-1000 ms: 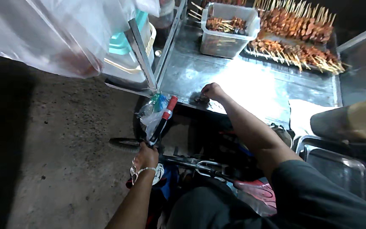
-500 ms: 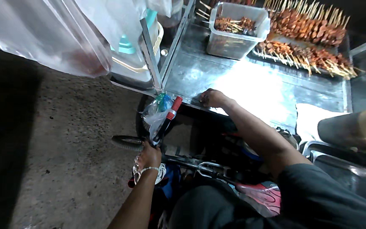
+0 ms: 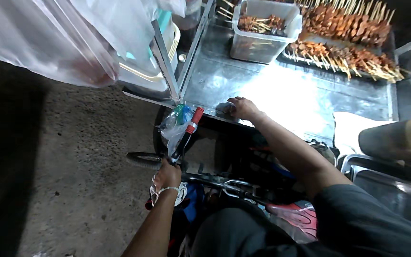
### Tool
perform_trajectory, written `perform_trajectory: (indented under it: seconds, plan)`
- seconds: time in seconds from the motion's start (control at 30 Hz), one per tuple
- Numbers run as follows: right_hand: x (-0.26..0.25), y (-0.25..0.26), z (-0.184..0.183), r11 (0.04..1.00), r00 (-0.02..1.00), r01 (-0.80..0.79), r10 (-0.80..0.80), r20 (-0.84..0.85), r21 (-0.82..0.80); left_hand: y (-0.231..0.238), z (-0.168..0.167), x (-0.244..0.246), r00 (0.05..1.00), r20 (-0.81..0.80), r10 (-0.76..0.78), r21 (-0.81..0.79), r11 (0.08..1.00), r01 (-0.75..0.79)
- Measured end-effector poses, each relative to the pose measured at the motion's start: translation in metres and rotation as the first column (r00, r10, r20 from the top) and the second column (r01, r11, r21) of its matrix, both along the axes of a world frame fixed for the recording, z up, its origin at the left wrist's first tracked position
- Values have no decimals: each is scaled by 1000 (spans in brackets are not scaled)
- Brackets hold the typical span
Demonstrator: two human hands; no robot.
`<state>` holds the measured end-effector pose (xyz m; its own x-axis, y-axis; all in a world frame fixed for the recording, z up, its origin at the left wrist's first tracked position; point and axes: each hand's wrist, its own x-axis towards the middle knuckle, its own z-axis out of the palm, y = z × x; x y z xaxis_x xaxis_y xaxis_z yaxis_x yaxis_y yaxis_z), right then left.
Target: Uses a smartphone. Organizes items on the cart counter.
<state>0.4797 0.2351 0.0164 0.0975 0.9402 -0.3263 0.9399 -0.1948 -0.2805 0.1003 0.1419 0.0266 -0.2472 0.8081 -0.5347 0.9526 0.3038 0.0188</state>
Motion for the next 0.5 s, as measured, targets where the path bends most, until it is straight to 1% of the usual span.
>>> perform_trajectory:
  seconds: [0.1, 0.2, 0.3, 0.5]
  plan:
    - [8, -13, 5, 997, 997, 74, -74, -30, 0, 1, 0, 1, 1000, -8, -3, -13, 1000, 3]
    - [8, -22, -7, 996, 995, 93, -93, -23, 6, 1, 0, 2, 1000, -20, -5, -22, 1000, 5]
    - [4, -21, -13, 993, 994, 108, -106, -40, 48, 1, -1, 2, 1000, -24, -3, -8, 1000, 3]
    - [5, -10, -12, 994, 994, 109, -109, -11, 24, 0, -1, 3, 999, -33, -7, 11, 1000, 8]
